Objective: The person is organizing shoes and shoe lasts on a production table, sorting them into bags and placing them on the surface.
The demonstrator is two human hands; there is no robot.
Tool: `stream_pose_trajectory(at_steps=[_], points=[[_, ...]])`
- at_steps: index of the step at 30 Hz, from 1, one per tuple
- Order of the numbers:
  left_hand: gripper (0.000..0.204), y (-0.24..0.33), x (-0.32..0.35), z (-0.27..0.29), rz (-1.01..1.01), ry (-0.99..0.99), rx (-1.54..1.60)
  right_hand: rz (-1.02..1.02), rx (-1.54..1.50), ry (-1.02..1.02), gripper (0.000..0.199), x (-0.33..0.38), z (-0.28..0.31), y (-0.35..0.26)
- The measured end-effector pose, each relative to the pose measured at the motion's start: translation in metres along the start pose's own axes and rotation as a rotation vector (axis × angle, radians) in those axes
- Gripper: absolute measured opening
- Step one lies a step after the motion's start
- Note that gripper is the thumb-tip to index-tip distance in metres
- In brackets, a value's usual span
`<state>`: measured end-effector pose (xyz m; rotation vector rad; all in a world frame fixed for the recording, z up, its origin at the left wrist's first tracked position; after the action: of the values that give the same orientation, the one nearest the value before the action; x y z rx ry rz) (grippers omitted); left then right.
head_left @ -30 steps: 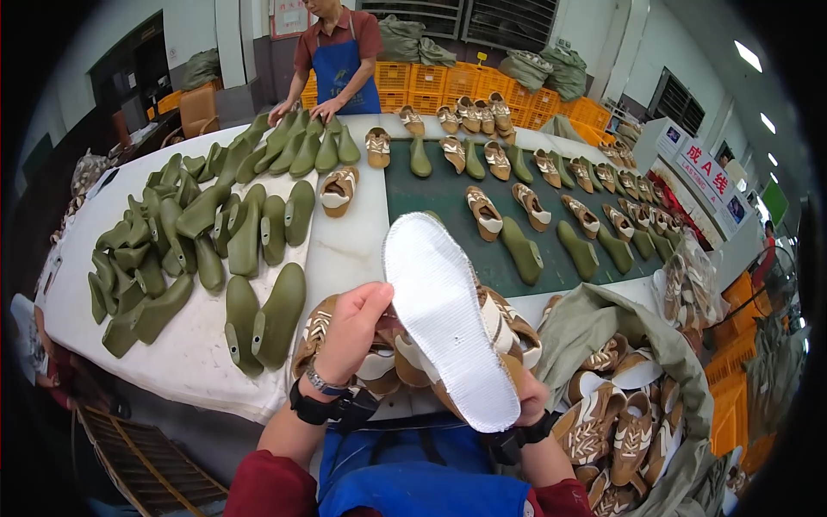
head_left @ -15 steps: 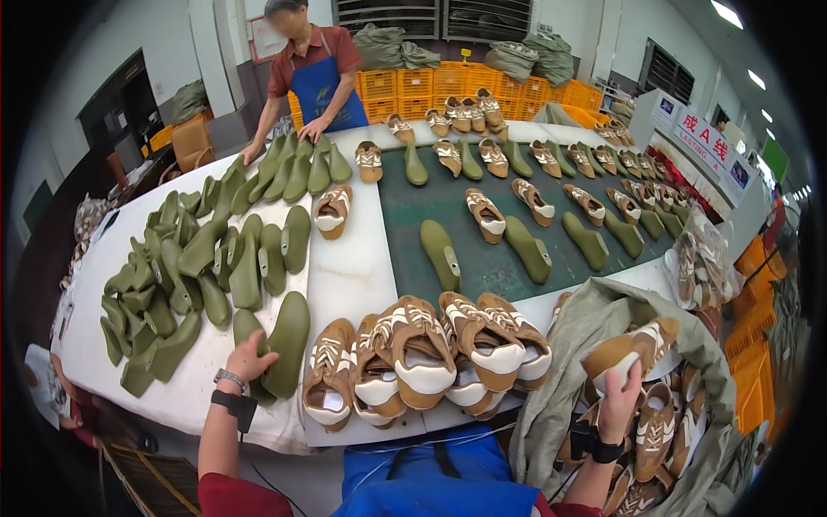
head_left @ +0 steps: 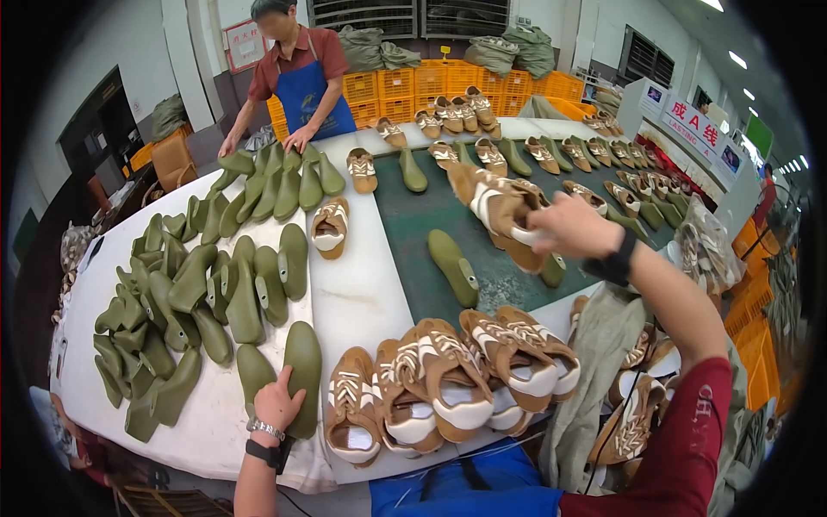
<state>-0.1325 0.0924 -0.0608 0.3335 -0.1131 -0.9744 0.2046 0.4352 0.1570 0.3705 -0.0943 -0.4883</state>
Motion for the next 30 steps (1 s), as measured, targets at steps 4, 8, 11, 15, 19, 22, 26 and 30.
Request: stream_pose_trajectory(at_steps=[4, 8, 11, 15, 19, 22, 26, 30], points=[[0.055, -0.002, -0.002, -0.001, -0.032, 0.032, 0.038, -0.033, 0.168, -0.181, 0.036, -0.117, -0.053, -0.021], [0.057, 0.001, -0.001, 0.004, 0.03, 0.009, 0.05, -0.024, 0.107, -0.315, 0.036, -0.202, -0.123, -0.042], [0.058, 0.001, 0.0, 0.004, 0.08, -0.028, 0.036, -0.049, -0.114, -0.294, 0.032, -0.24, -0.164, -0.064], [0.059, -0.001, 0.0, 0.002, 0.101, -0.048, 0.045, -0.09, -0.331, -0.249, 0.032, -0.266, -0.22, -0.094], [0.06, 0.002, 0.004, 0.002, 0.072, -0.027, 0.062, -0.073, -0.578, -0.086, 0.038, -0.259, -0.248, -0.089], [0.059, -0.001, 0.009, 0.0, 0.056, -0.014, 0.055, -0.032, -0.647, -0.093, 0.048, -0.228, -0.208, -0.073], [0.059, 0.002, 0.001, -0.008, -0.025, 0.005, 0.04, -0.042, -0.603, -0.153, 0.055, -0.156, -0.185, 0.011], [0.058, -0.003, 0.001, -0.013, -0.029, -0.002, 0.055, -0.106, -0.72, -0.2, 0.038, -0.029, -0.096, 0.07]])
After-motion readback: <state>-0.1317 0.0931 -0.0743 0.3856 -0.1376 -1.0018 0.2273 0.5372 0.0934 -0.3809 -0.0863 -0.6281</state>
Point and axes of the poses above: each hand's wrist, its own x-axis away from the middle knuckle, its own z-axis out of the back of the hand, y = z × x, the point moved 5 cm from there along -x, towards the middle knuckle, and after that the axes turned 11 degrees about x, right-handed, at the moved point
